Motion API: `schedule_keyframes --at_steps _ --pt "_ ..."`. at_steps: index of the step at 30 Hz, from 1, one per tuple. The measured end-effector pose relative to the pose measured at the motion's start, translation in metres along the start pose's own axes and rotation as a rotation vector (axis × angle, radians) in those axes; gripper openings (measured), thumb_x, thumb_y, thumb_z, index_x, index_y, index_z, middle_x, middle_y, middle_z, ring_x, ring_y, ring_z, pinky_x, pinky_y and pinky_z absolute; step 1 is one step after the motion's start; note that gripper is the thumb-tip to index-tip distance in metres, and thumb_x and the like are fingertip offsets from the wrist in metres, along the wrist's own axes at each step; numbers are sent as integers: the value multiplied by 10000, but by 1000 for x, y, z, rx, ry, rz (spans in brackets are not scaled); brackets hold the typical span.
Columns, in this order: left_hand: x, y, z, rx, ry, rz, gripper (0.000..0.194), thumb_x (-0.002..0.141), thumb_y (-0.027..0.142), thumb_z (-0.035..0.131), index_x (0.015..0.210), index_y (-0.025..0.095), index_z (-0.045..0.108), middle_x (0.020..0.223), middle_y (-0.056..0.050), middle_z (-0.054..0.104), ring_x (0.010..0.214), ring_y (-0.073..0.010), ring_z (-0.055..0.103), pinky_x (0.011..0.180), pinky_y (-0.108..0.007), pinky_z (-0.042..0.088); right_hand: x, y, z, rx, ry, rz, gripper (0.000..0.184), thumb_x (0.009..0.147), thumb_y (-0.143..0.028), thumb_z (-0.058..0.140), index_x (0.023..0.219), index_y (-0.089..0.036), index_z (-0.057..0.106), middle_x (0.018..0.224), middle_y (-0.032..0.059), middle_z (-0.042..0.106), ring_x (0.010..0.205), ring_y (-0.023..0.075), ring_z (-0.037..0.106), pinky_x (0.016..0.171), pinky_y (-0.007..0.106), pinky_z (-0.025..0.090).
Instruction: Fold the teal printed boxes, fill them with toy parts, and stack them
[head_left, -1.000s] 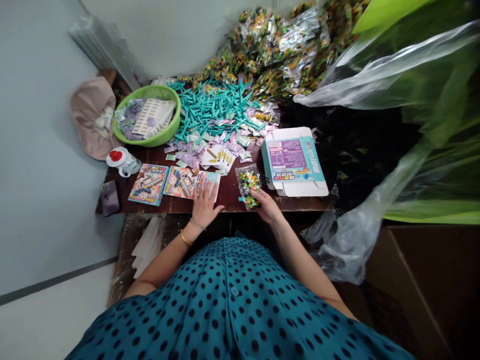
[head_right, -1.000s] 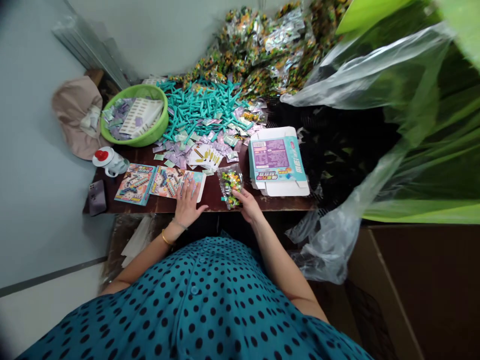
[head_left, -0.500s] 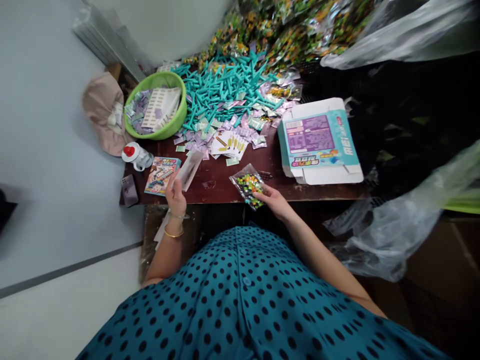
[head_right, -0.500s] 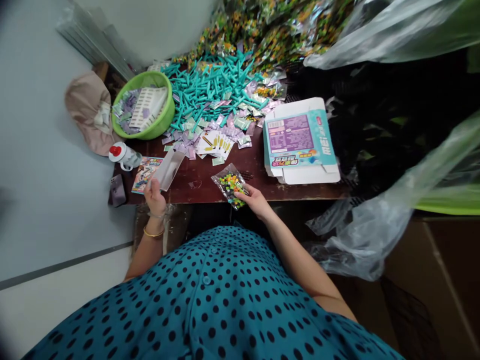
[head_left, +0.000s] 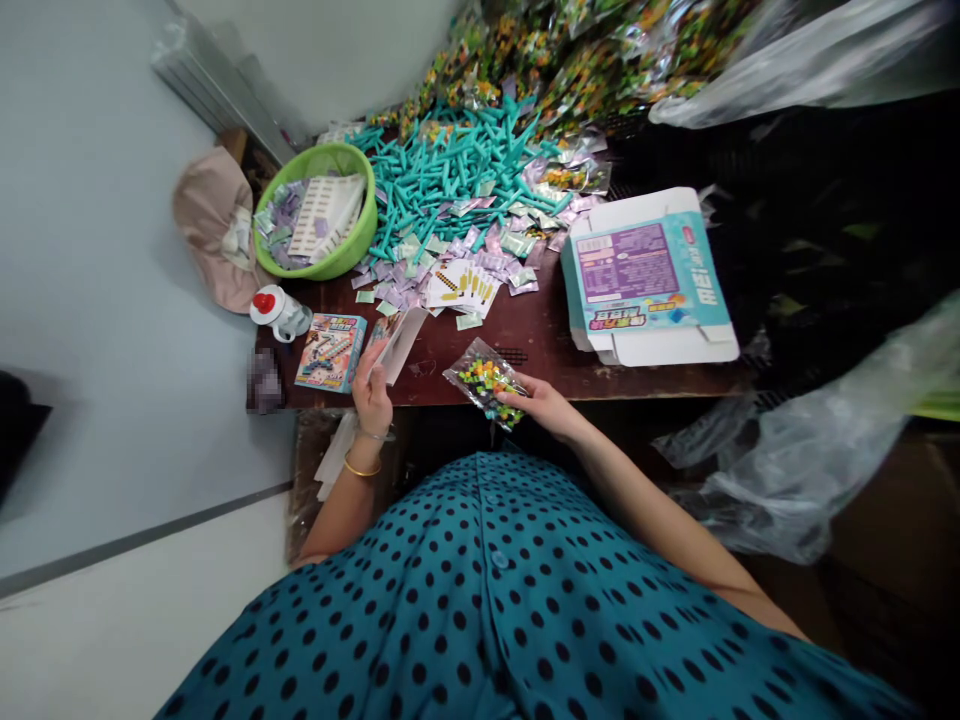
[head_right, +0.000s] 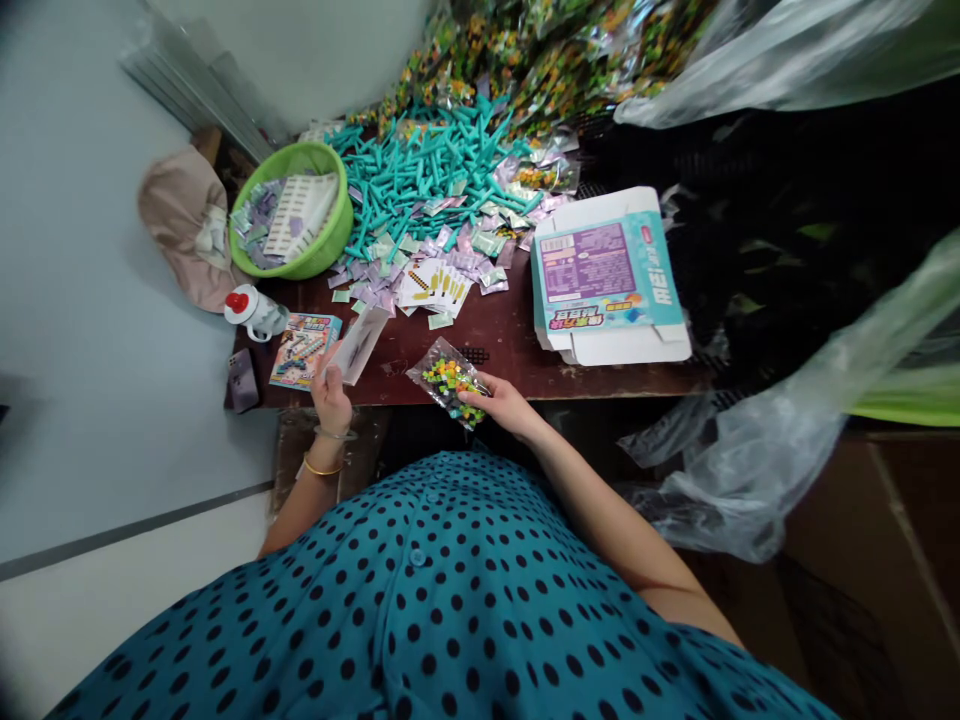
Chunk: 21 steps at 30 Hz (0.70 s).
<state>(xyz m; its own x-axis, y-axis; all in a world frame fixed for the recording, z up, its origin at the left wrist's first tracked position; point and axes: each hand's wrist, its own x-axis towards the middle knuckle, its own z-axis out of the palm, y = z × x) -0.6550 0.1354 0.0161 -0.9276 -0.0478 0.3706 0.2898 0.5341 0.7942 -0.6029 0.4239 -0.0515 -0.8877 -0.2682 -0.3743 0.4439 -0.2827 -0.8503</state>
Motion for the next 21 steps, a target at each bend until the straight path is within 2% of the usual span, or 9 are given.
schedule_keyframes --at_steps 3,6,11,13,16,18,21 --pt "-5 1 7 -16 -71 73 495 1046 528 394 1300 210 677 1346 -115 680 1306 -259 594 1153 -435 424 2 -13 14 36 -68 2 482 723 -475 856 1112 -210 753 993 30 776 861 195 690 826 335 564" --pt "-12 5 16 -29 -115 156 475 1065 470 355 1341 219 650 1386 -109 657 1352 -253 559 1187 -436 382 14 -21 30 26 -134 1 443 738 -483 841 1066 -201 748 883 18 758 714 152 646 668 276 543" --pt "-19 7 28 33 -163 221 506 1075 437 288 1412 214 594 1425 -123 623 1388 -250 520 1205 -453 349 38 -28 37 -59 -97 7 415 728 -476 823 1012 -189 727 782 6 725 588 124 577 553 246 482" --pt "-20 5 30 123 -230 240 536 1073 456 272 1430 200 580 1454 -135 598 1411 -256 494 1222 -469 314 37 -35 34 -195 -37 -54 367 734 -443 813 982 -186 731 766 0 720 594 130 575 559 247 476" --pt "-22 1 33 226 -281 231 579 1068 487 249 1450 185 561 1480 -149 570 1436 -262 464 1233 -482 283 25 -47 32 -392 63 -218 299 745 -372 801 975 -189 752 835 0 743 706 163 625 658 263 508" --pt "-23 -1 36 213 -262 226 573 1068 479 248 1450 186 560 1473 -149 577 1428 -261 473 1225 -484 297 17 -52 33 -421 60 -268 303 775 -360 779 1028 -195 758 926 5 761 807 191 660 743 285 531" --pt "-22 -2 37 120 -221 257 528 1070 443 278 1419 195 588 1437 -140 612 1398 -255 508 1215 -479 326 13 -53 36 -334 -11 -227 328 796 -386 771 1067 -202 756 955 4 766 835 204 679 773 308 553"
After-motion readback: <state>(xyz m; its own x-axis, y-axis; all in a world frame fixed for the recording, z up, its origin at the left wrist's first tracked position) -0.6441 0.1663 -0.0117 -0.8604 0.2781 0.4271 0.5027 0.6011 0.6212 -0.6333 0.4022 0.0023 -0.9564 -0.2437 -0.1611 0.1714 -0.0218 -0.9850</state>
